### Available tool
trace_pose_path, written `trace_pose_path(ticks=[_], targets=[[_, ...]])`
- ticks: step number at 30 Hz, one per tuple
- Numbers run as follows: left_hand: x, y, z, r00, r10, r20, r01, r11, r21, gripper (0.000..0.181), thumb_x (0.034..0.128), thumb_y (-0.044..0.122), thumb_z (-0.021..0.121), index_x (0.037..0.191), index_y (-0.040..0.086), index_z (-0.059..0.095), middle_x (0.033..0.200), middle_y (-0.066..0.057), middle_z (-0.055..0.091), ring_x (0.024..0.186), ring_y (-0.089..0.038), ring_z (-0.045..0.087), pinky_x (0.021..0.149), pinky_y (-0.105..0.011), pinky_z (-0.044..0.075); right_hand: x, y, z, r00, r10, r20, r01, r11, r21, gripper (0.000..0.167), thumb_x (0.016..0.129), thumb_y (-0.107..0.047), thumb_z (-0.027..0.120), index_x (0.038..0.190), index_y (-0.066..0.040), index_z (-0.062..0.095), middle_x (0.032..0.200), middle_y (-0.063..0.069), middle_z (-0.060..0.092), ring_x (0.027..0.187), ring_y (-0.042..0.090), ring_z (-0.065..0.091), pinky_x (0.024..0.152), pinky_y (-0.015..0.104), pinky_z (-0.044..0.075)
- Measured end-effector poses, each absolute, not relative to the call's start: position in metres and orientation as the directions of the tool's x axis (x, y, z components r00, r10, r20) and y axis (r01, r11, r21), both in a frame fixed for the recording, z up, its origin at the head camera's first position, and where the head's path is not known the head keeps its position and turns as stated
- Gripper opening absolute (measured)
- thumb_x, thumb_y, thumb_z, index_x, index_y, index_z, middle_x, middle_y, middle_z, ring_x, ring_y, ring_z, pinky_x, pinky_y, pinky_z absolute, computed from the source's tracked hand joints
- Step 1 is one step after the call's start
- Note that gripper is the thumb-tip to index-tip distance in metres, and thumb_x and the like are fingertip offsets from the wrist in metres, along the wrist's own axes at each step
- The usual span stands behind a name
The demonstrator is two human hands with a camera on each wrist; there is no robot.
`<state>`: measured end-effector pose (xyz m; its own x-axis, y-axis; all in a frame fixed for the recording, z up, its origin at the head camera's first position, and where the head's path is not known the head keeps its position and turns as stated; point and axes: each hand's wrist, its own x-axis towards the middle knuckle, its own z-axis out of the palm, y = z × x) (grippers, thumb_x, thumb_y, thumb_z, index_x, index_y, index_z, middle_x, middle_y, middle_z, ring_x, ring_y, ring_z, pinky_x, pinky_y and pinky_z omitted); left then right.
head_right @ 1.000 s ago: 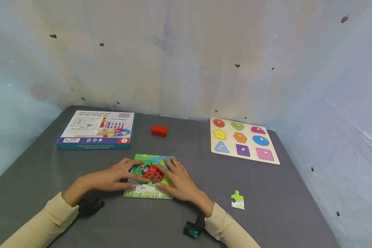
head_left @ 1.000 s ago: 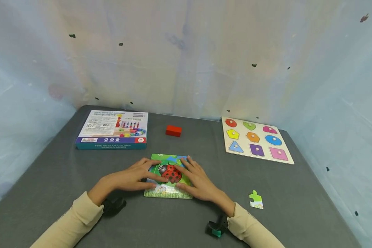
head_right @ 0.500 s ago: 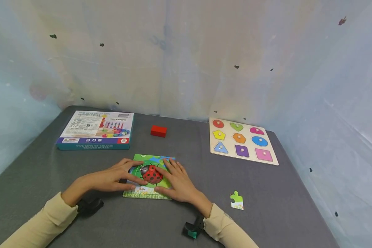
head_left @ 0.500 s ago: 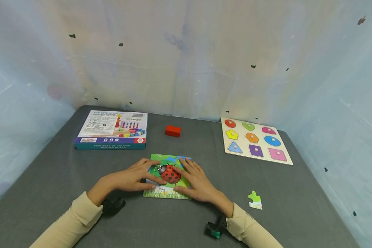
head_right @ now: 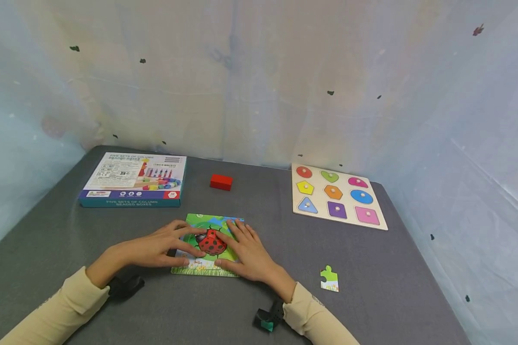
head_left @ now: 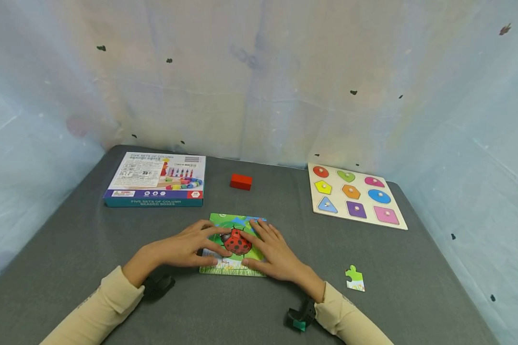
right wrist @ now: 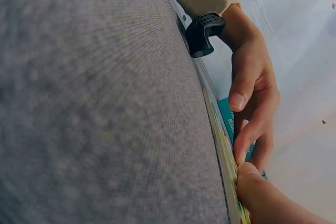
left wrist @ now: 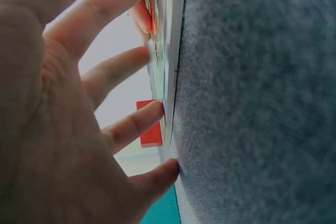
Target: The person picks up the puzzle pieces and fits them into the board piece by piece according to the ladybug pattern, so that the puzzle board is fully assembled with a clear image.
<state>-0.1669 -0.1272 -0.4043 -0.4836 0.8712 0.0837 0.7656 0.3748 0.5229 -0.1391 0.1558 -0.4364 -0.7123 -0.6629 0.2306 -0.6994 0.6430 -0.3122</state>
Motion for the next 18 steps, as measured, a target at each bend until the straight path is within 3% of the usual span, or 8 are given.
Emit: trace_pose_path(ticks=[8, 14, 18], targets=[[-0.1674, -0.1272, -0.403, -0.49, 0.872, 0.022, 0.736, 0.399, 0.547, 0.034, 0.0887, 0.04, 0.061, 0.121, 0.03, 0.064, 0.145, -0.007, 0.039, 0.137, -0.039, 0.018, 0.103, -0.063, 0.021, -0.1423, 0.1558, -0.4373, -0.699, -0.672, 0.247, -0.714, 0.628, -0.311, 0.063, 0.09, -0.053, 0.051, 0.144, -0.023, 0.037, 0.152, 0.014, 0.023, 0.141, 0.031, 0.015, 0.109, 0.055, 0.014], [-0.1679, -0.1261, -0.4025, -0.471, 0.881, -0.041, 0.694, 0.399, 0.599, 0.038, 0.0908, 0.042, 0.057, 0.125, 0.026, 0.062, 0.15, -0.008, 0.031, 0.138, -0.03, 0.023, 0.105, -0.054, 0.027, -0.145, 0.1579, -0.4386, -0.603, -0.724, 0.334, -0.787, 0.474, -0.395, 0.046, 0.086, -0.041, 0.064, 0.128, -0.023, 0.058, 0.147, 0.011, 0.036, 0.139, 0.035, 0.02, 0.107, 0.059, 0.013], [-0.1686, -0.126, -0.4028, -0.469, 0.882, -0.048, 0.69, 0.4, 0.603, 0.037, 0.0914, 0.044, 0.056, 0.124, 0.027, 0.062, 0.15, -0.007, 0.03, 0.138, -0.03, 0.024, 0.105, -0.055, 0.027, -0.1457, 0.1571, -0.4388, -0.562, -0.756, 0.334, -0.789, 0.37, -0.49, 0.046, 0.082, -0.033, 0.071, 0.124, -0.017, 0.061, 0.144, 0.008, 0.042, 0.138, 0.033, 0.023, 0.108, 0.057, 0.014]])
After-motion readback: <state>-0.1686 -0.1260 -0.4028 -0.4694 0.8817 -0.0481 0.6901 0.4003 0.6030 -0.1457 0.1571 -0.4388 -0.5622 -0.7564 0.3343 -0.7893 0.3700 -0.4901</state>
